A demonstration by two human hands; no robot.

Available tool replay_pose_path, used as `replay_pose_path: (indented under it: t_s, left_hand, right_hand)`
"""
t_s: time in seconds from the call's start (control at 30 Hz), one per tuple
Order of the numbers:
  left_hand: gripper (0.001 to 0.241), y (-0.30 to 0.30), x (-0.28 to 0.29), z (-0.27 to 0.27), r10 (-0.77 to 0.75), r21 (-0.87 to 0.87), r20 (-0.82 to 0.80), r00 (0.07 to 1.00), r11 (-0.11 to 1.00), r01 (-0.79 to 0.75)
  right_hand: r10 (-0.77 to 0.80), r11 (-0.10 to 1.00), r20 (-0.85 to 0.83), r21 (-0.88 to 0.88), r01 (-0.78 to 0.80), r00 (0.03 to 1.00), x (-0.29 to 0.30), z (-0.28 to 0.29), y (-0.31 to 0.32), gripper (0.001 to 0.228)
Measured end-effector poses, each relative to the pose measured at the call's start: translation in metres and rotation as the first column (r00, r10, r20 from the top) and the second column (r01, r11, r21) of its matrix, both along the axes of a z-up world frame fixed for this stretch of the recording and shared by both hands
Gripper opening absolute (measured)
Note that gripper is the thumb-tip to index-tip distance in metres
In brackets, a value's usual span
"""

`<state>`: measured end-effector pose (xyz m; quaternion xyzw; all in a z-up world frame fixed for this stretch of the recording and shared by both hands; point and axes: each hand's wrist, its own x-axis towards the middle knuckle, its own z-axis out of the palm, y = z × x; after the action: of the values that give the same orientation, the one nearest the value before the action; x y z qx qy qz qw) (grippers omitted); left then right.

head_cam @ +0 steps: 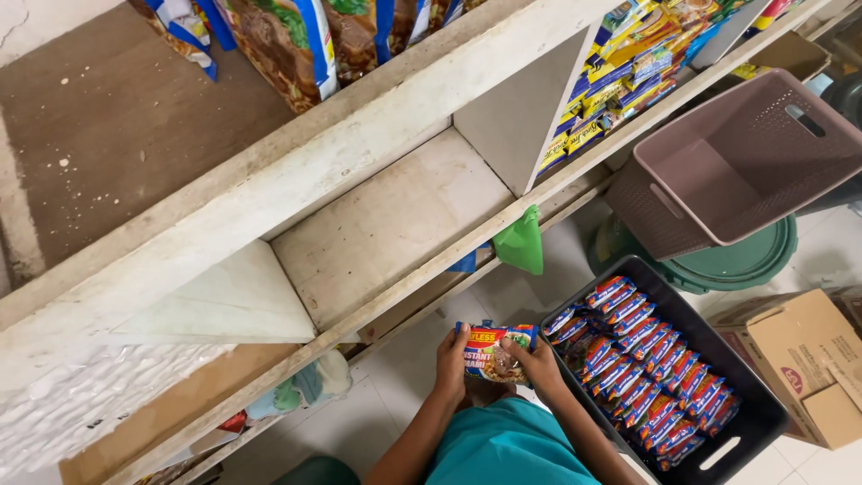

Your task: The recorder is taking instant noodle packets from a plastic crate on the floor and neatly arranging them on wooden grocery store shelves.

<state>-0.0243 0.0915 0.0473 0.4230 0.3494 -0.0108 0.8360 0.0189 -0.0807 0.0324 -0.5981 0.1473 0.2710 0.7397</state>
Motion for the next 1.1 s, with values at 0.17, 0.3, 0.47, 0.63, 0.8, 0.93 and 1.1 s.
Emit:
replay_pose_path:
  t_s: [0.17, 0.3, 0.47, 0.63, 0.8, 0.93, 1.1]
  left_hand:
    - [0.025, 0.000, 0.000, -0.017, 0.180, -0.110, 0.084, 0.980, 0.979, -0.171]
    - [0.026, 0.002, -0.005, -0.031, 0.226, -0.174, 0.044, 0.973, 0.961, -0.216]
    - [0.030, 0.011, -0.015, -0.051, 0.301, -0.114, 0.048, 0.952, 0.949, -0.295]
    - [0.034, 0.039, -0.025, -0.078, 0.387, -0.021, 0.045, 0.921, 0.922, -0.387]
    - [0.041, 0.052, -0.034, -0.058, 0.441, -0.024, 0.152, 0.885, 0.896, -0.443]
    - [0.049, 0.050, -0.044, -0.050, 0.261, 0.162, 0.202, 0.944, 0.942, -0.295]
    - [0.049, 0.043, -0.041, -0.019, 0.135, 0.351, 0.299, 0.945, 0.905, -0.240]
  right_hand:
    - [0.028, 0.999, 0.004, -0.026, -0.028, 1.000, -0.002, -0.002, 0.001, 0.042]
    - [0.089, 0.989, 0.095, -0.123, -0.077, 0.992, -0.006, -0.015, 0.001, 0.040]
    - [0.313, 0.899, 0.488, -0.429, -0.088, 0.815, -0.019, 0.000, 0.016, 0.041]
    - [0.522, 0.742, 0.447, -0.658, -0.128, 0.726, -0.021, 0.009, 0.061, 0.054]
    - [0.566, 0.756, 0.545, -0.642, -0.125, 0.619, -0.025, 0.039, 0.075, 0.054]
    - [0.360, 0.891, 0.562, -0.443, -0.096, 0.745, -0.029, 0.059, 0.069, 0.041]
    - [0.218, 0.959, 0.531, -0.273, -0.078, 0.819, -0.026, 0.063, 0.062, 0.033]
